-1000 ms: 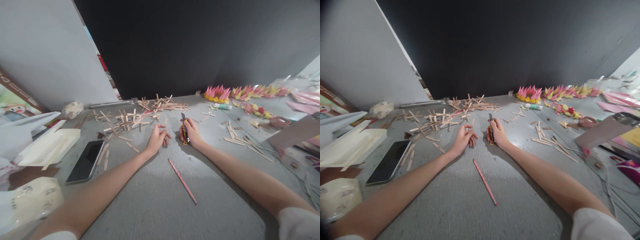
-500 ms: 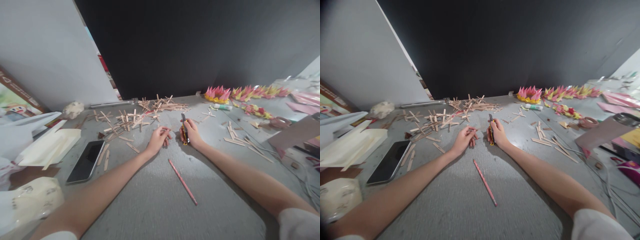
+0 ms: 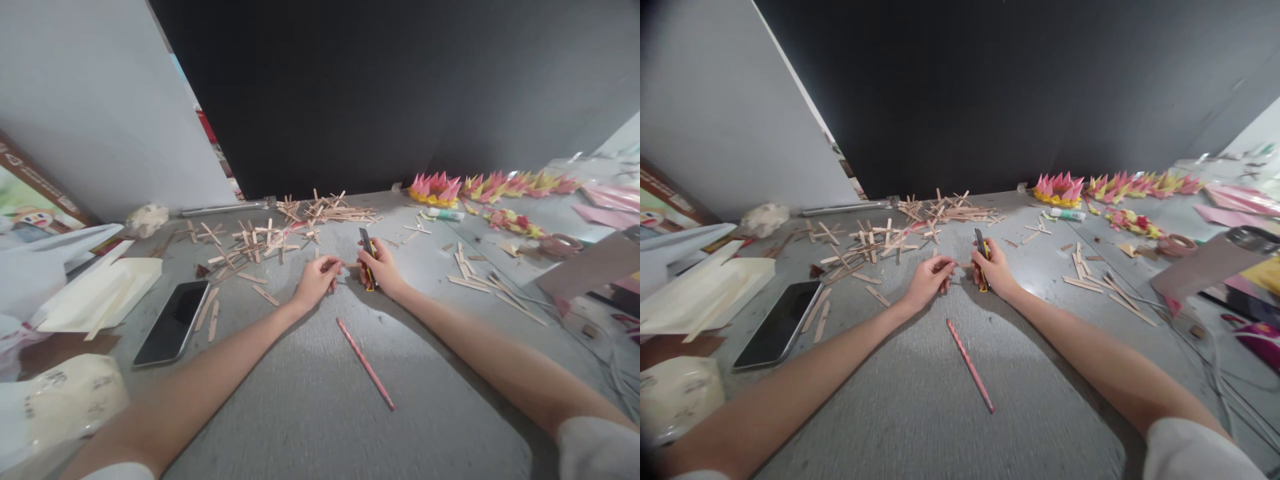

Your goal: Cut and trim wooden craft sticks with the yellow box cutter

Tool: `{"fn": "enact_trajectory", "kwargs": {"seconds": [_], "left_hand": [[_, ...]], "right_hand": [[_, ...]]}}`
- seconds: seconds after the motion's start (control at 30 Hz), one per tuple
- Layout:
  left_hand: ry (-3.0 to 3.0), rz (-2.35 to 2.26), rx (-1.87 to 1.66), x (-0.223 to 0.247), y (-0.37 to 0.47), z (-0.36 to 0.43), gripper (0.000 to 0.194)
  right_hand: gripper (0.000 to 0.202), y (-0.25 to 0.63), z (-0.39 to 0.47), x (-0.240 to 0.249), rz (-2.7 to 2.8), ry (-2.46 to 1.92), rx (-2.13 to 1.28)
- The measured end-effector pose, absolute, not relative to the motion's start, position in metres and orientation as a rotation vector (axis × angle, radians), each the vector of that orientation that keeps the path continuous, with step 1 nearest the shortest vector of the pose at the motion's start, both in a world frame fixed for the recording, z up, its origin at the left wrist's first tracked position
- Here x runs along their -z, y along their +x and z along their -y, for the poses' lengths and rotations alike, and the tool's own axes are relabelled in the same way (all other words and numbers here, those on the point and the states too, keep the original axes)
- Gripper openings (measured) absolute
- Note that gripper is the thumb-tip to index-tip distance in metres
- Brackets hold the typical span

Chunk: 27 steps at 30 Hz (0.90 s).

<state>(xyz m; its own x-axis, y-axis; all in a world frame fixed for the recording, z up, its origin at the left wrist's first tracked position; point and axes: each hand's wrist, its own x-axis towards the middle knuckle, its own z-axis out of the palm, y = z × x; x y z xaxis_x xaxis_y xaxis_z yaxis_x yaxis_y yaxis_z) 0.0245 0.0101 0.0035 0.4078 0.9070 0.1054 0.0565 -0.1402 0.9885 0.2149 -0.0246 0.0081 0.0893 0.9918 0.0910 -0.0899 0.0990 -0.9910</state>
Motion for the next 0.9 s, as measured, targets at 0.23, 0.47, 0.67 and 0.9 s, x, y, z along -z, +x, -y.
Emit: {"fn": "enact_trajectory", "kwargs": {"seconds": [0.23, 0.47, 0.67, 0.9], "left_hand": [[1.46, -0.883, -0.997, -0.0035, 0.0233, -0.0119, 0.038], [1.366, -0.888, -1.129, 0.0001, 0.0235, -0.018, 0.043], [1.329, -0.901, -1.155, 0.0005, 0.0229, -0.019, 0.042], [1.376, -0.929, -1.133, -0.0017, 0.0221, -0.0181, 0.035]], "right_hand": [[0.05, 0.2148, 0.0244, -0.0054, 1.193, -1.126, -1.103], [0.045, 0.2148, 0.026, -0.0057, 1.29, -1.141, -1.072], [0.04, 0.213, 0.028, -0.0062, 1.392, -1.153, -1.117], [0.037, 0.2126, 0.0271, -0.007, 1.512, -1.229, -1.181]]}}
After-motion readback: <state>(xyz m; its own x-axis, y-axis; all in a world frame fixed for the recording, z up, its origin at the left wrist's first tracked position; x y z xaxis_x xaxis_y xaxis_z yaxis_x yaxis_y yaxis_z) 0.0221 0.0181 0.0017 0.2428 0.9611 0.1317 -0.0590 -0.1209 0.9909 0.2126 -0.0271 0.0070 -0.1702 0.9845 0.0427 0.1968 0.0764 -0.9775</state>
